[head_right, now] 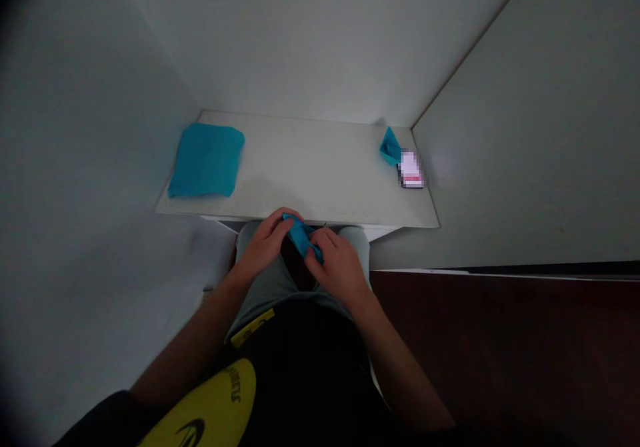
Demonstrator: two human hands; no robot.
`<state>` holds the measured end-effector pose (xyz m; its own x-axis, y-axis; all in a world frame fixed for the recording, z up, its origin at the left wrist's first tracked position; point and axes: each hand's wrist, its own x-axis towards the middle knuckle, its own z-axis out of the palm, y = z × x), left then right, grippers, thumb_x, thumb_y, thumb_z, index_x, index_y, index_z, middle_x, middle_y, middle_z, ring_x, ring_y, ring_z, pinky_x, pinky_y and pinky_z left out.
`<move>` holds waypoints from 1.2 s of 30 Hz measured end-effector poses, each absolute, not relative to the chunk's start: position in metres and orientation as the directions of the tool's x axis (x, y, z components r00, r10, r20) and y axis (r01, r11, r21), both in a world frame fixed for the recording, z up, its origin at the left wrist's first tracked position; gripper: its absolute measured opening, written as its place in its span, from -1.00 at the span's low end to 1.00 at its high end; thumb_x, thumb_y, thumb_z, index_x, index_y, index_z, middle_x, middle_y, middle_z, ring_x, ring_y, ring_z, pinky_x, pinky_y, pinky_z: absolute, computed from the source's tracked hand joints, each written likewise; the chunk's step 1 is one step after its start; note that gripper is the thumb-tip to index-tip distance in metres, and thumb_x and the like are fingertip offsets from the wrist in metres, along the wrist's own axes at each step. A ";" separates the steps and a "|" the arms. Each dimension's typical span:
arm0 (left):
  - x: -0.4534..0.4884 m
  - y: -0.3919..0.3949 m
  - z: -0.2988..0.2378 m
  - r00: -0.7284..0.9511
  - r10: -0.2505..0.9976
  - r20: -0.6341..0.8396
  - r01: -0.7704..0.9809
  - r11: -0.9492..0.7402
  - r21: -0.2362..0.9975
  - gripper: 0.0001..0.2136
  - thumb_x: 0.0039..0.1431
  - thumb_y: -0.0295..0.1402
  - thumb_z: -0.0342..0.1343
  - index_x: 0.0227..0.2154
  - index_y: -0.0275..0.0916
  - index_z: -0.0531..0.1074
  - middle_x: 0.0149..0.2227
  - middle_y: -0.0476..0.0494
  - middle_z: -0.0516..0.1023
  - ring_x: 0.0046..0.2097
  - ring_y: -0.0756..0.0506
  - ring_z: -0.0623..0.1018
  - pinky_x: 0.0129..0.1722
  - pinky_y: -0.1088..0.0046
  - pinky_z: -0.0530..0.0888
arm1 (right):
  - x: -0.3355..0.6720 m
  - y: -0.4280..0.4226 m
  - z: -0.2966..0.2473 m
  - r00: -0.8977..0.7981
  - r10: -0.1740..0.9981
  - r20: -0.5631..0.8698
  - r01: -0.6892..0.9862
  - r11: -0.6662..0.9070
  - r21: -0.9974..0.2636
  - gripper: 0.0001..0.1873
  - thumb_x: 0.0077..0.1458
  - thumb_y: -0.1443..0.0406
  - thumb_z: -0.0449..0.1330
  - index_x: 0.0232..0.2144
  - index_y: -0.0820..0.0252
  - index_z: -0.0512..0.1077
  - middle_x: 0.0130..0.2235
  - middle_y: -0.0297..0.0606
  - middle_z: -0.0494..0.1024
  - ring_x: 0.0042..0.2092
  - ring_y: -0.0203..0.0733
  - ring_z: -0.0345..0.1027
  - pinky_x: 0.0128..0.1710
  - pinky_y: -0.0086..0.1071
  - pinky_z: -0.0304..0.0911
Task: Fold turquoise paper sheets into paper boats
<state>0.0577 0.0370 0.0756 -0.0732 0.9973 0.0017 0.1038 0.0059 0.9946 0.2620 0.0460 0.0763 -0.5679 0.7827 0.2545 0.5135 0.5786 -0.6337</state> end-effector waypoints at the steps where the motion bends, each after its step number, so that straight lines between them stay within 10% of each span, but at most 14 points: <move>1: 0.057 0.037 0.075 -0.087 0.996 -0.010 0.099 0.019 0.995 -0.83 0.40 -0.24 0.07 -0.17 -0.12 0.54 -0.19 -0.06 0.62 -0.10 -0.14 0.58 -0.01 0.33 0.52 | 0.262 0.046 0.077 -0.560 0.784 0.269 0.522 0.586 -0.620 -0.95 0.41 0.32 0.16 -0.14 0.06 0.42 -0.08 -0.11 0.68 -0.08 0.02 0.59 -0.07 -0.10 0.47; 16: 0.047 0.028 0.038 0.099 0.980 -0.170 -0.365 0.195 0.910 -0.18 -0.11 0.22 0.58 0.12 -0.21 0.61 0.10 -0.33 0.75 0.13 -0.39 0.69 0.16 0.06 0.62 | 0.274 0.049 0.077 -0.183 0.927 0.329 0.416 0.376 -0.828 -0.87 0.44 0.15 0.25 -0.14 0.02 0.55 -0.30 -0.32 0.65 -0.32 -0.15 0.50 -0.28 -0.27 0.40; 36: 0.059 0.019 0.094 0.374 0.928 -0.009 -0.420 0.177 0.890 -0.43 0.08 -0.19 0.61 0.14 -0.16 0.64 -0.02 -0.19 0.71 -0.14 -0.11 0.64 -0.13 0.42 0.61 | 0.273 0.059 0.056 -0.447 0.889 -0.095 -0.232 -0.217 -0.948 -0.48 0.12 -0.12 0.55 -0.02 -0.07 0.57 -0.24 -0.37 0.64 -0.25 -0.18 0.46 -0.20 -0.30 0.40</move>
<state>0.0587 0.0189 0.0935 0.3736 0.9276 -0.0086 -0.4200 0.1774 0.8900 0.2735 0.0585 0.0557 -0.4474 0.8893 -0.0946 -0.2316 -0.2173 -0.9482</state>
